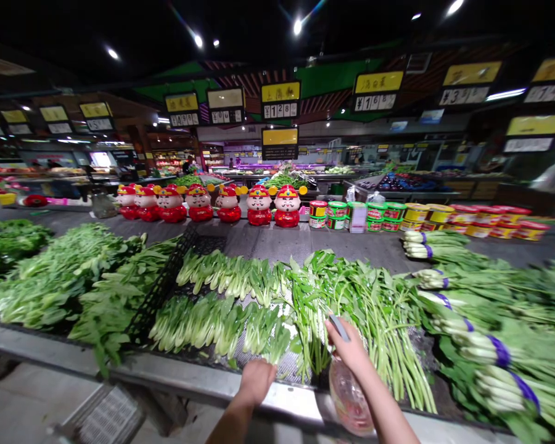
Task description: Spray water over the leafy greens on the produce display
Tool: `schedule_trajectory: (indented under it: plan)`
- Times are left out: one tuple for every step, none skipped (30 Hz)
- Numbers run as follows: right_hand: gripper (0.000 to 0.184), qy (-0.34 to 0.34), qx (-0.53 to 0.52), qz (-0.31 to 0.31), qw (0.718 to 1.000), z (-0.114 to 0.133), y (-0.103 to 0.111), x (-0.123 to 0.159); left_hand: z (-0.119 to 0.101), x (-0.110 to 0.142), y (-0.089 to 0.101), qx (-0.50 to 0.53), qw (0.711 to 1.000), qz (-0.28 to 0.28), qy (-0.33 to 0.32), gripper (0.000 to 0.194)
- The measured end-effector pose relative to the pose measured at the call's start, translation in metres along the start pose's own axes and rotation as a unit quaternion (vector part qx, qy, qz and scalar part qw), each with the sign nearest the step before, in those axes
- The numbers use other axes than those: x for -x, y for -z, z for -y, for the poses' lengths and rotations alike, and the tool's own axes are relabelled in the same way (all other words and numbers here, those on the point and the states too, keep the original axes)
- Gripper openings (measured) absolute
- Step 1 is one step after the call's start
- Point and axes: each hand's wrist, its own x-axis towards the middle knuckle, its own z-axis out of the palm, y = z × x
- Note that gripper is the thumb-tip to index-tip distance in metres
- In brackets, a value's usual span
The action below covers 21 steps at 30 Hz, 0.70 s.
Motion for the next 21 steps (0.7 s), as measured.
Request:
schedule_trajectory:
  plan:
    - [0.039, -0.001, 0.002, 0.003, 1.000, -0.002, -0.002, 0.002, 0.000, 0.000, -0.001, 0.000, 1.000, -0.003, 0.000, 0.051]
    - [0.039, -0.001, 0.001, 0.006, 1.000, -0.004, -0.003, 0.003, 0.001, -0.001, -0.002, 0.002, 1.000, -0.007, 0.000, 0.050]
    - [0.039, -0.001, -0.001, 0.008, 1.000, -0.005, -0.003, 0.005, 0.001, -0.001, -0.004, 0.005, 1.000, -0.011, 0.001, 0.050]
    - [0.040, -0.001, -0.006, 0.009, 1.000, -0.006, -0.003, 0.006, 0.002, -0.002, -0.005, 0.007, 1.000, -0.015, 0.000, 0.049]
    - [0.041, -0.001, -0.012, 0.008, 1.000, -0.006, -0.002, 0.007, 0.002, -0.003, -0.007, 0.009, 1.000, -0.020, -0.001, 0.049]
    - [0.043, -0.001, -0.019, 0.005, 1.000, -0.006, -0.001, 0.008, 0.003, -0.003, -0.009, 0.009, 1.000, -0.024, -0.004, 0.049]
    - [0.045, -0.002, -0.025, 0.002, 1.000, -0.005, 0.000, 0.009, 0.004, -0.003, -0.012, 0.009, 1.000, -0.029, -0.007, 0.049]
    - [0.047, -0.002, -0.031, 0.000, 1.000, -0.004, 0.002, 0.010, 0.005, -0.004, -0.014, 0.008, 0.999, -0.035, -0.011, 0.050]
    - [0.049, -0.003, -0.036, -0.002, 0.999, -0.003, 0.004, 0.011, 0.006, -0.004, -0.016, 0.007, 0.999, -0.042, -0.015, 0.050]
    - [0.051, -0.004, -0.039, -0.003, 0.999, -0.002, 0.005, 0.012, 0.006, -0.004, -0.017, 0.008, 0.999, -0.048, -0.019, 0.050]
    - [0.051, -0.005, -0.040, -0.003, 0.999, -0.002, 0.007, 0.014, 0.007, -0.004, -0.019, 0.008, 0.998, -0.052, -0.022, 0.050]
    - [0.051, -0.006, -0.040, -0.001, 0.999, -0.002, 0.008, 0.017, 0.008, -0.005, -0.020, 0.010, 0.998, -0.053, -0.025, 0.050]
    - [0.050, -0.006, -0.040, 0.000, 0.999, -0.003, 0.008, 0.019, 0.009, -0.005, -0.020, 0.011, 0.998, -0.051, -0.028, 0.051]
    - [0.048, -0.007, -0.039, 0.001, 0.999, -0.004, 0.008, 0.022, 0.009, -0.005, -0.020, 0.011, 0.998, -0.047, -0.031, 0.051]
    - [0.047, -0.009, -0.037, 0.000, 0.999, -0.007, 0.008, 0.025, 0.009, -0.005, -0.020, 0.012, 0.998, -0.044, -0.033, 0.051]
    - [0.046, -0.013, -0.033, -0.003, 0.999, -0.010, 0.007, 0.028, 0.010, -0.005, -0.020, 0.014, 0.998, -0.043, -0.033, 0.051]
    - [0.045, -0.017, -0.027, -0.009, 0.999, -0.013, 0.006, 0.031, 0.010, -0.005, -0.020, 0.017, 0.998, -0.045, -0.034, 0.050]
    - [0.045, -0.021, -0.019, -0.015, 0.999, -0.017, 0.005, 0.033, 0.010, -0.006, -0.020, 0.020, 0.998, -0.048, -0.033, 0.050]
    - [0.044, -0.025, -0.009, -0.020, 0.999, -0.021, 0.004, 0.035, 0.011, -0.006, -0.020, 0.023, 0.998, -0.051, -0.034, 0.049]
    - [0.043, -0.029, 0.003, -0.023, 0.999, -0.024, 0.002, 0.037, 0.011, -0.006, -0.020, 0.024, 0.998, -0.053, -0.036, 0.049]
    - [0.043, -0.031, 0.014, -0.024, 0.999, -0.027, 0.002, 0.039, 0.011, -0.006, -0.020, 0.023, 0.998, -0.053, -0.037, 0.048]
